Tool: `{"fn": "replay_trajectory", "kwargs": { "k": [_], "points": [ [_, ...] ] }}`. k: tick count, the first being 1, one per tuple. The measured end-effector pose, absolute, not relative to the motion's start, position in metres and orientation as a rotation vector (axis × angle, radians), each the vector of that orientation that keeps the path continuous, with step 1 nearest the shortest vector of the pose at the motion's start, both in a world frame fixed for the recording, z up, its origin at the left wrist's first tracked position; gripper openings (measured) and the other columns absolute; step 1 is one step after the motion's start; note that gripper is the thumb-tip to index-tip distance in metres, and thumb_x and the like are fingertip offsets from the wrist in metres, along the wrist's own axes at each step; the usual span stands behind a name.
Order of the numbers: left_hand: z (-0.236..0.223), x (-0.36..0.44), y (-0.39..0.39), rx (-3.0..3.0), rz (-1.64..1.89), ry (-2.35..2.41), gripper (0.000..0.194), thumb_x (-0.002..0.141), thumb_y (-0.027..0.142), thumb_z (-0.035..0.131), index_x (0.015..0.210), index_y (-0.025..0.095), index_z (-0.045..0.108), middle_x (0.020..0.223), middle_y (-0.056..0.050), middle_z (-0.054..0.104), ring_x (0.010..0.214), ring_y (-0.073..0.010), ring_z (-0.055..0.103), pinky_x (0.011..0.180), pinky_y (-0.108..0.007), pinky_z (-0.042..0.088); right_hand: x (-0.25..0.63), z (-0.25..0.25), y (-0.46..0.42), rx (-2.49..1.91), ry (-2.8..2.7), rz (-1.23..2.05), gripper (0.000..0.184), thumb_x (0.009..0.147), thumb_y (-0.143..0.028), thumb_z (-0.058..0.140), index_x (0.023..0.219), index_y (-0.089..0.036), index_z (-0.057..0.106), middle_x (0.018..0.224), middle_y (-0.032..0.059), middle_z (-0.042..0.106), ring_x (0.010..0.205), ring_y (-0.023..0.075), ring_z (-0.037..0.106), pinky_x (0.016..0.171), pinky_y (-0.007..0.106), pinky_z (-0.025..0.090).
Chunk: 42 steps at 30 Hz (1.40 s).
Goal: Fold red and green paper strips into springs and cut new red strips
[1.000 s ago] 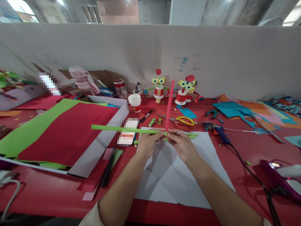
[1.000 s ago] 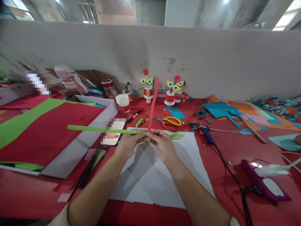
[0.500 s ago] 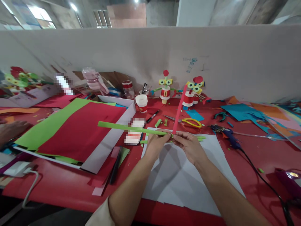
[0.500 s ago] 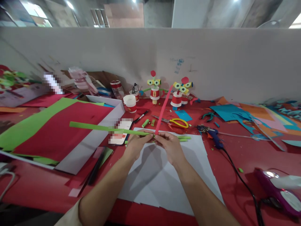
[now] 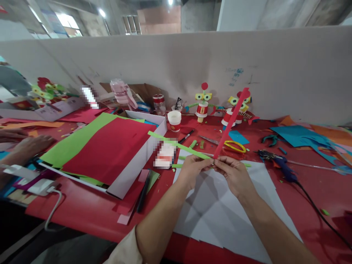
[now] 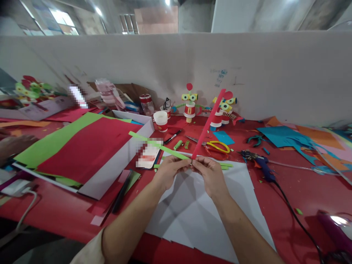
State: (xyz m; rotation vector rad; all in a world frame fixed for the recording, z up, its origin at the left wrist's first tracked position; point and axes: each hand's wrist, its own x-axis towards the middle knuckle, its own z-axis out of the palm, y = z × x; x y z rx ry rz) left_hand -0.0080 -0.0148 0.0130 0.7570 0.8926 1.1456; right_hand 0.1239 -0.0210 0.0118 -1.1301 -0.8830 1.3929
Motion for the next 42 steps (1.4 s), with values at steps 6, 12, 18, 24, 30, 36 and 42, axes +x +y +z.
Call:
{"fn": "replay_trajectory", "kwargs": {
  "k": [6,12,18,24,30,36,42],
  "points": [
    [0.0123,-0.0095,-0.0142,0.807,1.137,0.954,0.012,0.058,0.022,0.074,0.062,0.012,0.07,0.057,-0.001,0.061,0.053,-0.0086,0.049,0.058,-0.025,0.038,0.124,0.0107,-0.0204,-1.17,-0.918,1.354,0.032,0.045,-0.037,0.086,0.063,-0.018,0.069,0.062,0.0005,0.066,0.059,0.0132,0.059,0.064,0.029,0.048],
    [0.0165,-0.0097,-0.0143,0.692,1.171,0.947,0.01,0.052,0.017,0.074,0.059,0.012,0.069,0.059,-0.002,0.064,0.057,-0.0113,0.056,0.063,-0.028,0.044,0.1242,0.0131,-0.0213,-1.147,-0.837,1.452,0.03,0.045,-0.031,0.087,0.065,-0.019,0.068,0.061,-0.0011,0.065,0.057,0.0116,0.058,0.063,0.029,0.049],
    [0.0141,-0.0125,-0.0115,0.646,1.165,0.963,0.011,0.051,0.017,0.074,0.059,0.011,0.069,0.057,-0.003,0.065,0.056,-0.0118,0.058,0.063,-0.027,0.046,0.125,0.0148,-0.0209,-1.102,-0.789,1.559,0.029,0.046,-0.029,0.087,0.066,-0.017,0.071,0.068,-0.0001,0.067,0.064,0.0108,0.06,0.07,0.027,0.05],
    [0.0102,-0.0128,-0.0097,0.647,1.138,0.95,0.012,0.051,0.017,0.075,0.061,0.012,0.07,0.058,-0.004,0.066,0.056,-0.0124,0.059,0.063,-0.027,0.047,0.1256,0.0157,-0.0204,-1.105,-0.777,1.576,0.026,0.047,-0.028,0.086,0.065,-0.017,0.07,0.067,-0.0007,0.067,0.062,0.0102,0.06,0.069,0.026,0.05],
    [0.0145,-0.012,-0.0118,0.631,1.161,0.996,0.01,0.05,0.016,0.074,0.057,0.012,0.069,0.057,-0.004,0.065,0.057,-0.0127,0.059,0.063,-0.028,0.047,0.1249,0.0137,-0.0199,-1.116,-0.806,1.561,0.025,0.049,-0.028,0.084,0.065,-0.017,0.069,0.066,-0.0006,0.066,0.061,0.0107,0.059,0.067,0.027,0.05],
    [0.0151,-0.0129,-0.0126,0.686,1.142,0.965,0.009,0.052,0.017,0.072,0.057,0.012,0.067,0.055,-0.002,0.061,0.053,-0.0107,0.054,0.061,-0.028,0.044,0.1249,0.0119,-0.0197,-1.155,-0.832,1.527,0.027,0.049,-0.031,0.085,0.065,-0.017,0.068,0.064,-0.0006,0.065,0.06,0.011,0.059,0.066,0.028,0.049],
    [0.0119,-0.0124,-0.0111,0.707,1.162,0.985,0.007,0.051,0.015,0.071,0.055,0.013,0.065,0.055,-0.001,0.06,0.055,-0.0115,0.055,0.062,-0.029,0.044,0.1238,0.0088,-0.019,-1.131,-0.818,1.511,0.029,0.047,-0.029,0.086,0.066,-0.019,0.066,0.063,-0.0028,0.064,0.059,0.0102,0.058,0.064,0.027,0.049]
  ]
}}
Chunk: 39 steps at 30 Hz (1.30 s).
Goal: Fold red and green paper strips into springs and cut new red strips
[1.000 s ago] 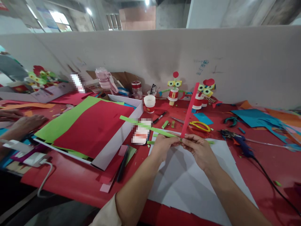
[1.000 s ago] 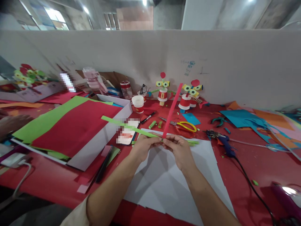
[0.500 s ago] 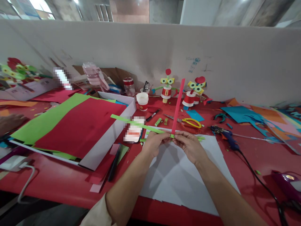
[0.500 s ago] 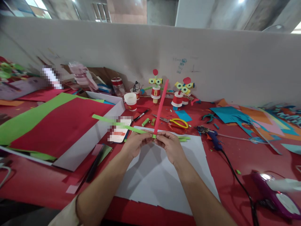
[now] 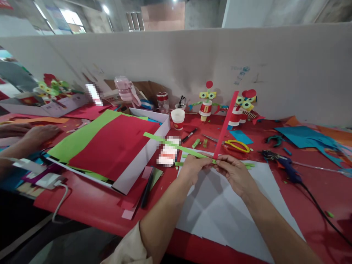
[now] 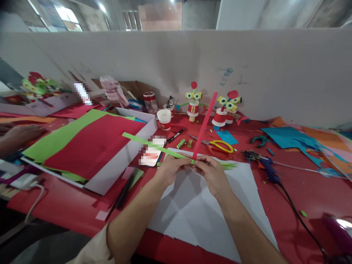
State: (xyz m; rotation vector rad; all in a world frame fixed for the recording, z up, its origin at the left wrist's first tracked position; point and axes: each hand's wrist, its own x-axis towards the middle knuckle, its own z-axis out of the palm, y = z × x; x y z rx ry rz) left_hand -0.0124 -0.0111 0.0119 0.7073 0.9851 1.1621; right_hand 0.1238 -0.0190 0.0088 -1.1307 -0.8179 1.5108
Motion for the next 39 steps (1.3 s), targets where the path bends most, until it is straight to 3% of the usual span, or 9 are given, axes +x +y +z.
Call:
{"fn": "replay_trajectory", "kwargs": {
  "k": [9,25,33,39],
  "points": [
    [0.009,-0.008,-0.009,0.602,1.154,1.03,0.006,0.047,0.011,0.066,0.053,0.013,0.065,0.047,0.0,0.056,0.048,-0.0094,0.049,0.052,-0.026,0.039,0.122,0.002,-0.017,-1.096,-0.764,1.544,0.025,0.049,-0.024,0.084,0.065,-0.018,0.066,0.064,-0.0026,0.066,0.059,0.0096,0.059,0.063,0.025,0.048],
    [-0.001,-0.007,-0.006,0.666,1.161,1.028,0.01,0.046,0.013,0.07,0.056,0.013,0.067,0.052,-0.001,0.061,0.051,-0.011,0.054,0.052,-0.023,0.043,0.125,-0.006,-0.013,-1.041,-0.684,1.632,0.019,0.047,-0.018,0.077,0.061,-0.018,0.065,0.055,-0.0033,0.063,0.053,0.0095,0.055,0.057,0.024,0.043],
    [0.005,-0.007,-0.007,0.686,1.172,1.059,0.015,0.046,0.016,0.076,0.058,0.012,0.068,0.06,-0.002,0.064,0.058,-0.0116,0.057,0.061,-0.025,0.048,0.122,-0.002,-0.015,-1.018,-0.73,1.563,0.004,0.051,-0.018,0.064,0.054,-0.019,0.064,0.053,-0.0032,0.06,0.056,0.0123,0.057,0.064,0.027,0.045],
    [0.003,-0.009,-0.007,0.691,1.159,1.029,0.022,0.045,0.014,0.079,0.065,0.012,0.069,0.057,-0.001,0.063,0.056,-0.0109,0.058,0.062,-0.025,0.048,0.123,0.004,-0.018,-1.007,-0.835,1.53,0.006,0.056,-0.022,0.067,0.059,-0.018,0.063,0.057,-0.0027,0.061,0.057,0.0113,0.056,0.065,0.027,0.047]
  ]
}}
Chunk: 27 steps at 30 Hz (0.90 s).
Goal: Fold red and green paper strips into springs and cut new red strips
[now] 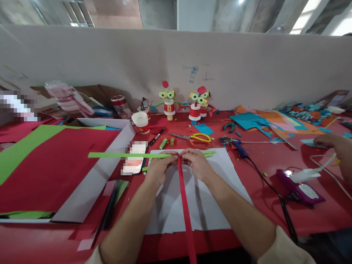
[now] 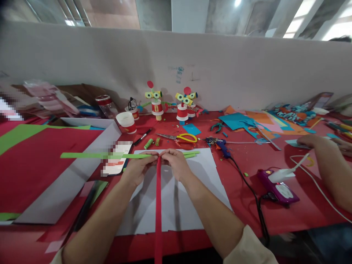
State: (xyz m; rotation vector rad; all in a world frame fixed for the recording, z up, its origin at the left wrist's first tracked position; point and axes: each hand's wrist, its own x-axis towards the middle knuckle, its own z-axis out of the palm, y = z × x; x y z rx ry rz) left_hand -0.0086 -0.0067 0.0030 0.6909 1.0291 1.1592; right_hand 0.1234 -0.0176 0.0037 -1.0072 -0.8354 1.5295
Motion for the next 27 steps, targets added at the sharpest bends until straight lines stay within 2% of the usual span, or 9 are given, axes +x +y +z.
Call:
{"fn": "replay_trajectory", "kwargs": {
  "k": [7,12,18,23,27],
  "points": [
    [0.005,-0.012,-0.008,0.679,1.185,0.997,0.022,0.047,0.014,0.08,0.066,0.012,0.069,0.06,0.0,0.063,0.058,-0.0097,0.057,0.062,-0.023,0.047,0.123,0.003,-0.02,-1.081,-0.982,1.318,0.027,0.053,-0.024,0.079,0.071,-0.02,0.058,0.067,-0.0041,0.06,0.065,0.0119,0.056,0.066,0.028,0.049],
    [0.009,-0.014,-0.009,0.683,1.16,0.966,0.027,0.049,0.017,0.08,0.074,0.012,0.072,0.065,-0.002,0.066,0.06,-0.0098,0.058,0.063,-0.023,0.047,0.125,0.001,-0.02,-1.099,-1.048,1.257,0.026,0.057,-0.024,0.076,0.077,-0.019,0.059,0.07,-0.0026,0.062,0.069,0.0129,0.058,0.067,0.028,0.049],
    [0.002,-0.009,-0.01,0.721,1.23,1.0,0.027,0.05,0.018,0.081,0.074,0.012,0.07,0.062,-0.001,0.066,0.06,-0.0107,0.059,0.063,-0.024,0.047,0.122,0.005,-0.022,-1.129,-1.063,1.225,0.021,0.059,-0.022,0.072,0.077,-0.019,0.061,0.068,-0.003,0.062,0.067,0.0118,0.057,0.066,0.026,0.047],
    [0.002,-0.004,-0.013,0.731,1.323,1.007,0.032,0.051,0.017,0.08,0.076,0.015,0.061,0.054,0.005,0.061,0.053,-0.0088,0.056,0.059,-0.023,0.045,0.121,0.009,-0.024,-1.183,-1.088,1.32,0.019,0.064,-0.033,0.07,0.075,-0.017,0.068,0.071,0.0007,0.067,0.068,0.0144,0.06,0.068,0.029,0.048],
    [0.004,-0.003,-0.015,0.731,1.372,1.006,0.037,0.051,0.019,0.081,0.077,0.016,0.055,0.056,0.005,0.062,0.054,-0.009,0.057,0.058,-0.022,0.044,0.123,0.011,-0.024,-1.261,-1.219,1.243,0.02,0.069,-0.037,0.066,0.068,-0.017,0.068,0.061,-0.0016,0.062,0.058,0.012,0.053,0.059,0.026,0.043]
  ]
}}
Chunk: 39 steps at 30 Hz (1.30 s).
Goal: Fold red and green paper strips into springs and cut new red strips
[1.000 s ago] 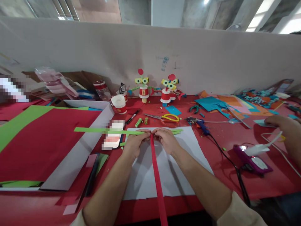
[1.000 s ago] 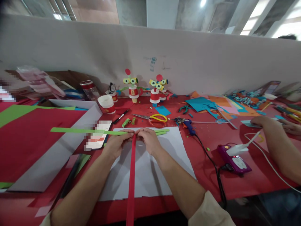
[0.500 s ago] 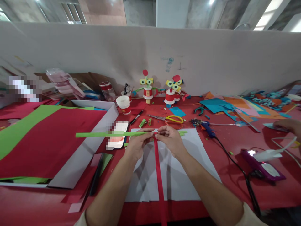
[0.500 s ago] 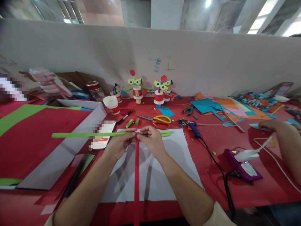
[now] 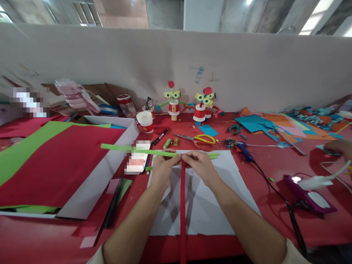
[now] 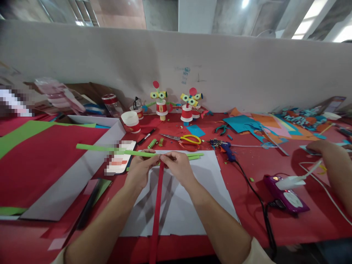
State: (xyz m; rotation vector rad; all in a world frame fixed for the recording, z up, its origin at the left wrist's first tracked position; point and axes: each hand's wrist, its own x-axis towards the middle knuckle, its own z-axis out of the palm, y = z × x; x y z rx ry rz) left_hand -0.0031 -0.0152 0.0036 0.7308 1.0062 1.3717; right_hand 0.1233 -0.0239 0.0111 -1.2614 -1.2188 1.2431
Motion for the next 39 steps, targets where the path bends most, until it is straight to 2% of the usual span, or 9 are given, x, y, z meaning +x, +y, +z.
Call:
{"fn": "replay_trajectory", "kwargs": {
  "k": [4,9,13,18,23,27,32,35,39],
  "points": [
    [0.006,-0.002,-0.017,0.706,1.394,0.971,0.035,0.052,0.017,0.081,0.074,0.017,0.054,0.054,0.006,0.059,0.053,-0.008,0.055,0.057,-0.021,0.043,0.126,0.01,-0.023,-1.23,-1.33,1.168,0.022,0.072,-0.037,0.063,0.062,-0.019,0.061,0.055,-0.0047,0.053,0.053,0.0103,0.046,0.054,0.024,0.036],
    [0.008,-0.003,-0.017,0.661,1.275,0.919,0.024,0.057,0.022,0.078,0.075,0.014,0.063,0.058,0.002,0.061,0.055,-0.0091,0.056,0.058,-0.022,0.045,0.125,0.008,-0.024,-1.155,-1.214,1.207,0.023,0.072,-0.035,0.063,0.057,-0.019,0.057,0.053,-0.005,0.047,0.053,0.0101,0.041,0.054,0.024,0.033],
    [0.006,-0.007,-0.016,0.781,1.124,0.948,0.019,0.06,0.027,0.077,0.069,0.013,0.069,0.063,-0.001,0.063,0.06,-0.01,0.057,0.061,-0.022,0.044,0.122,0.009,-0.025,-1.104,-1.016,1.302,0.023,0.069,-0.037,0.066,0.057,-0.019,0.057,0.054,-0.0039,0.051,0.054,0.0101,0.044,0.056,0.025,0.035],
    [0.004,-0.01,-0.016,0.913,1.086,1.042,0.014,0.057,0.023,0.078,0.065,0.014,0.071,0.06,0.0,0.063,0.056,-0.009,0.051,0.058,-0.023,0.042,0.135,0.014,-0.019,-1.193,-1.133,1.473,0.025,0.065,-0.039,0.069,0.059,-0.018,0.058,0.055,-0.0033,0.054,0.054,0.01,0.047,0.057,0.026,0.038],
    [0.008,-0.01,-0.018,0.855,1.03,1.084,0.018,0.052,0.021,0.08,0.068,0.014,0.073,0.067,-0.003,0.067,0.062,-0.0126,0.057,0.059,-0.025,0.045,0.152,0.02,-0.014,-1.234,-1.36,1.378,0.02,0.065,-0.034,0.072,0.07,-0.017,0.063,0.066,-0.0013,0.06,0.062,0.0114,0.053,0.061,0.026,0.042],
    [0.012,-0.01,-0.019,0.892,1.054,1.065,0.017,0.051,0.02,0.079,0.065,0.015,0.072,0.064,-0.002,0.066,0.06,-0.0124,0.056,0.057,-0.025,0.045,0.157,0.025,-0.016,-1.145,-1.494,1.332,0.017,0.066,-0.029,0.072,0.078,-0.017,0.066,0.073,0.0004,0.064,0.068,0.0128,0.057,0.066,0.027,0.044],
    [0.014,-0.008,-0.02,0.973,1.047,1.059,0.011,0.053,0.017,0.076,0.062,0.016,0.071,0.059,0.001,0.063,0.057,-0.0102,0.053,0.055,-0.022,0.043,0.158,0.03,-0.019,-1.186,-1.66,1.183,0.013,0.072,-0.028,0.067,0.077,-0.018,0.071,0.072,0.0015,0.067,0.066,0.0138,0.058,0.063,0.027,0.043],
    [0.012,-0.008,-0.019,0.998,1.057,1.05,0.011,0.052,0.014,0.076,0.061,0.016,0.07,0.056,0.002,0.061,0.054,-0.0093,0.051,0.053,-0.022,0.041,0.156,0.03,-0.021,-1.239,-1.649,1.132,0.01,0.07,-0.027,0.067,0.072,-0.019,0.072,0.061,-0.0004,0.064,0.057,0.0132,0.055,0.056,0.027,0.041],
    [0.009,-0.012,-0.015,0.897,1.003,0.91,0.014,0.058,0.025,0.078,0.067,0.014,0.073,0.062,-0.003,0.066,0.058,-0.0104,0.055,0.059,-0.023,0.044,0.15,0.027,-0.021,-1.181,-1.32,1.246,0.007,0.063,-0.026,0.071,0.066,-0.02,0.071,0.053,-0.0028,0.059,0.052,0.0113,0.051,0.053,0.025,0.04]
  ]
}}
